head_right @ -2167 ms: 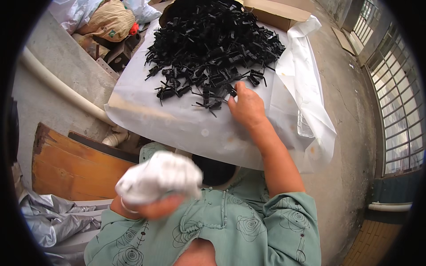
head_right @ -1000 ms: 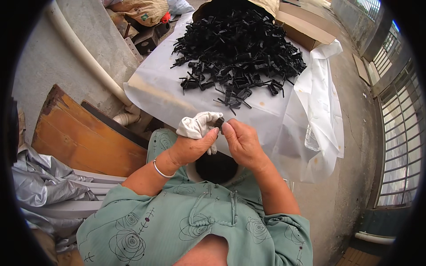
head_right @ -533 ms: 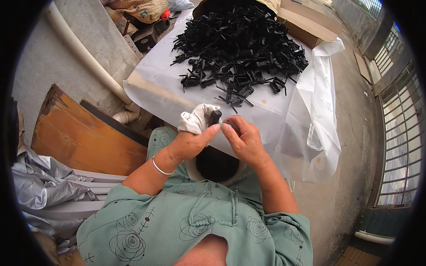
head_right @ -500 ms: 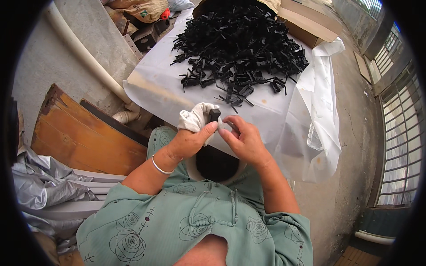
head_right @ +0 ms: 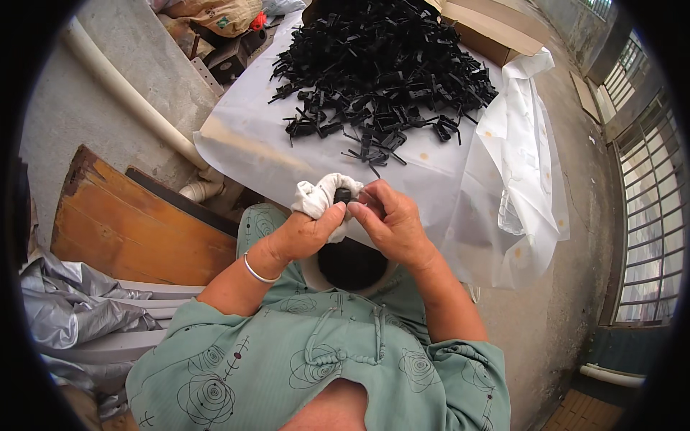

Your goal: Wiping and inspecting small black plastic components with a white cloth.

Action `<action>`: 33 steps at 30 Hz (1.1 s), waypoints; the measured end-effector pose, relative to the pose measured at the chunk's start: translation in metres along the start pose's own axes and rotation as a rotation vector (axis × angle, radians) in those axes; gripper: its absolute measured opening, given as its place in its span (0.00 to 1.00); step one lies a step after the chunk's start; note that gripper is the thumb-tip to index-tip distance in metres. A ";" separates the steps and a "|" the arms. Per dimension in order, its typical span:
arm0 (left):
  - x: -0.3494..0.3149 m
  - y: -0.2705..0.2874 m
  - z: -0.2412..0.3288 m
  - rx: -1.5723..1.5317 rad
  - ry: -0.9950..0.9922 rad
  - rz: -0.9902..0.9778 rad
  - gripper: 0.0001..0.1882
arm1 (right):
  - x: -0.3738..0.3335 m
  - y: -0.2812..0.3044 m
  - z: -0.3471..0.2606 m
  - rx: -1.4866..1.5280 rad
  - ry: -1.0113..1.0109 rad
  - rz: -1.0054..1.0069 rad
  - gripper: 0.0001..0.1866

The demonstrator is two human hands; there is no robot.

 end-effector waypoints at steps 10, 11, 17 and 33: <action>-0.006 -0.005 -0.008 0.508 -0.151 0.060 0.13 | -0.009 -0.019 0.016 -0.156 -0.060 -0.073 0.12; -0.008 -0.006 -0.007 0.519 -0.204 0.087 0.13 | -0.010 -0.021 0.019 -0.156 -0.063 -0.072 0.12; -0.004 0.007 -0.011 0.556 -0.143 0.055 0.14 | 0.003 -0.015 0.024 -0.081 -0.057 -0.099 0.12; 0.011 0.013 -0.048 -0.947 0.462 0.095 0.11 | -0.008 -0.005 0.014 -0.238 0.098 -0.001 0.06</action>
Point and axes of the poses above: each hand's wrist, its own x-axis towards the middle knuckle, its own y-axis out of the back of the hand, z = x × y, the point moved 5 cm from there along x, towards the middle knuckle, and after that the axes turned 7 degrees about z, right-handed, at the moved point
